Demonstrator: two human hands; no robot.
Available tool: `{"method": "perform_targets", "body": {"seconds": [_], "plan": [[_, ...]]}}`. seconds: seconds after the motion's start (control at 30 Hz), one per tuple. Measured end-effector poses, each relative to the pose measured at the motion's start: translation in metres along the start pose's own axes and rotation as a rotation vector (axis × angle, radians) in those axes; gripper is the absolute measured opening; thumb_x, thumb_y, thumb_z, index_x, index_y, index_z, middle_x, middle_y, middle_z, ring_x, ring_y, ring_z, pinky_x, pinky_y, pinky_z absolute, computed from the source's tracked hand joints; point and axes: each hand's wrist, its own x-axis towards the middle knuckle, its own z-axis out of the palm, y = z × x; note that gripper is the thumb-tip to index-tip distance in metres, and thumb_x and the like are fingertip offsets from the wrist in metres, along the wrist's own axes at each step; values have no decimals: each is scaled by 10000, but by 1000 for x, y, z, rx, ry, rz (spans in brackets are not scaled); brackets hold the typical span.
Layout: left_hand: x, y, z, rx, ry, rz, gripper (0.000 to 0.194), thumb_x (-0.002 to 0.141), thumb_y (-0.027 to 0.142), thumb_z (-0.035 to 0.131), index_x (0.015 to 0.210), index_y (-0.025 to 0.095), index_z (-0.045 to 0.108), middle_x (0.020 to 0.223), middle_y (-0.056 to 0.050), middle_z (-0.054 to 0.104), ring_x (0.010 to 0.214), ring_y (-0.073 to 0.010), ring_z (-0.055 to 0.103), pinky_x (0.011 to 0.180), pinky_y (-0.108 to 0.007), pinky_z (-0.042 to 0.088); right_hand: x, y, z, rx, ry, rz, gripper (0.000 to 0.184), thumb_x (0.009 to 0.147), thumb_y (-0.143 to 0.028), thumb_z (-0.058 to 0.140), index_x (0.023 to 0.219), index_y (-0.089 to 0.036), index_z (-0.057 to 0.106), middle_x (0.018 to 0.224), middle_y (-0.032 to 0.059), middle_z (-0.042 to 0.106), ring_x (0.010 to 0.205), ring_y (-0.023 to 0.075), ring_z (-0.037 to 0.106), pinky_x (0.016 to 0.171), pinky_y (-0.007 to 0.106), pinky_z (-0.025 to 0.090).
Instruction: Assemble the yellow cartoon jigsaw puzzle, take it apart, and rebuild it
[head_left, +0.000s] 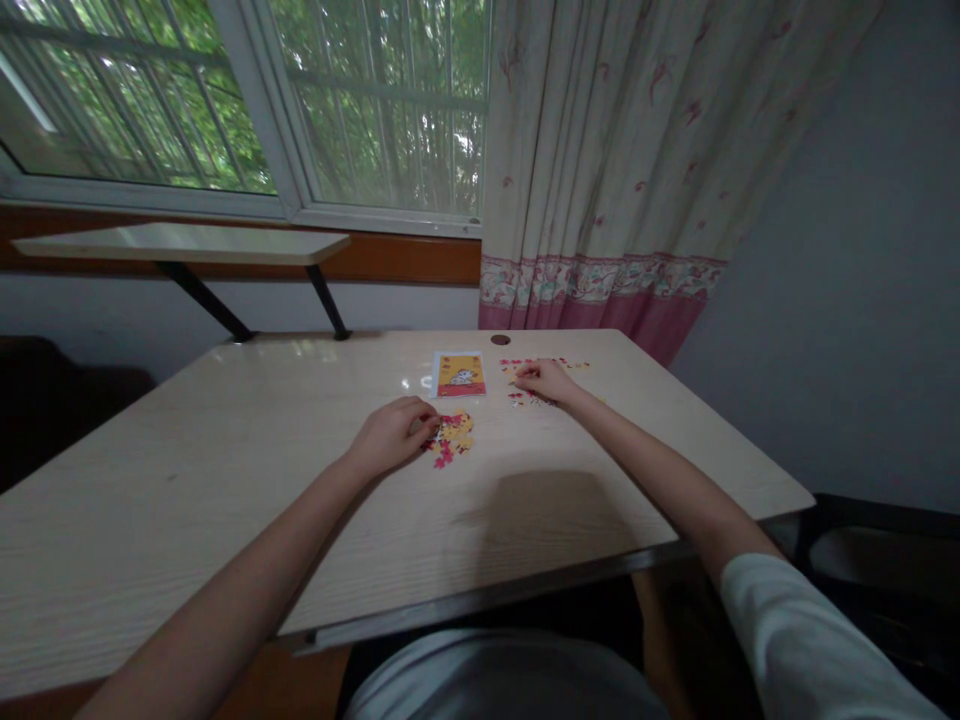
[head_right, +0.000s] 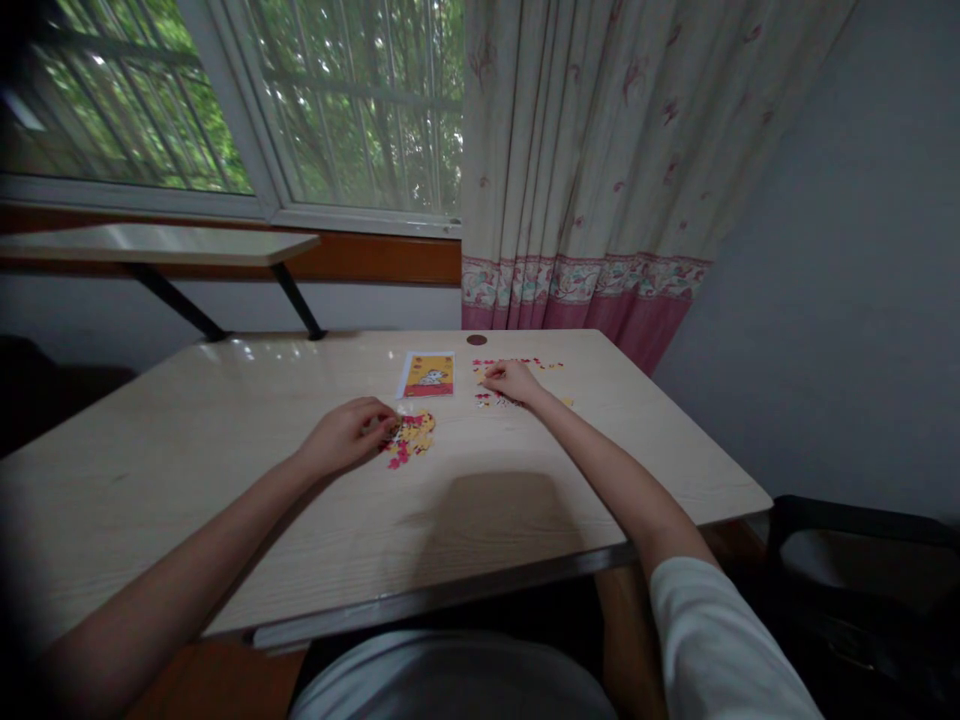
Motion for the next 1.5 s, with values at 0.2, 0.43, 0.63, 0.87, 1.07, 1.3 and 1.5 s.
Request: {"method": "perform_targets", "body": {"seconds": [0.2, 0.43, 0.63, 0.87, 1.07, 1.3, 1.5], "plan": [[-1, 1, -2, 21, 8, 8, 241, 854, 315, 429, 857, 181, 630, 842, -54, 636, 724, -155, 560, 661, -265, 411, 15, 1, 8, -106, -14, 38, 176, 710, -265, 655, 821, -137, 701, 754, 39, 686, 626, 106, 578, 576, 199, 400], [-1, -1, 0, 15, 14, 13, 230, 843, 304, 438, 855, 181, 632, 829, -56, 630, 732, -165, 563, 666, -273, 410, 13, -3, 4, -154, -5, 50, 206, 707, -224, 645, 878, -124, 703, 787, 60, 692, 667, 133, 594, 607, 221, 410], [-1, -2, 1, 41, 0, 30, 245, 855, 316, 423, 867, 182, 628, 848, -57, 629, 757, -171, 568, 673, -273, 415, -20, -35, 10, -149, 11, -155, 188, 772, -211, 575, 900, -145, 695, 834, 63, 680, 723, 135, 577, 683, 242, 419], [-2, 8, 3, 96, -37, 92, 254, 868, 300, 413, 886, 169, 631, 798, -58, 619, 739, -168, 562, 661, -262, 420, -63, -74, 42, -203, -132, -504, 315, 850, -272, 529, 1140, -180, 609, 1015, 85, 626, 941, 180, 549, 859, 311, 391], [-1, 14, 9, 105, -64, 140, 251, 869, 295, 414, 893, 165, 627, 800, -63, 610, 751, -169, 561, 659, -258, 426, -64, -73, 55, -251, -108, -495, 295, 877, -243, 495, 1147, -180, 598, 1028, 88, 618, 979, 184, 531, 889, 329, 378], [0, 15, 14, 82, -63, 153, 244, 875, 294, 410, 895, 179, 625, 807, -55, 619, 772, -170, 571, 683, -262, 433, -65, -74, 57, -139, -51, -459, 189, 822, -212, 578, 969, -128, 664, 923, 89, 677, 870, 171, 588, 814, 295, 426], [0, 16, 14, 15, -41, 110, 234, 861, 299, 435, 890, 175, 631, 827, -55, 638, 762, -173, 581, 679, -270, 438, -64, -75, 57, -22, 18, -442, 138, 788, -196, 602, 898, -159, 678, 846, 57, 681, 774, 143, 592, 735, 263, 447]]}}
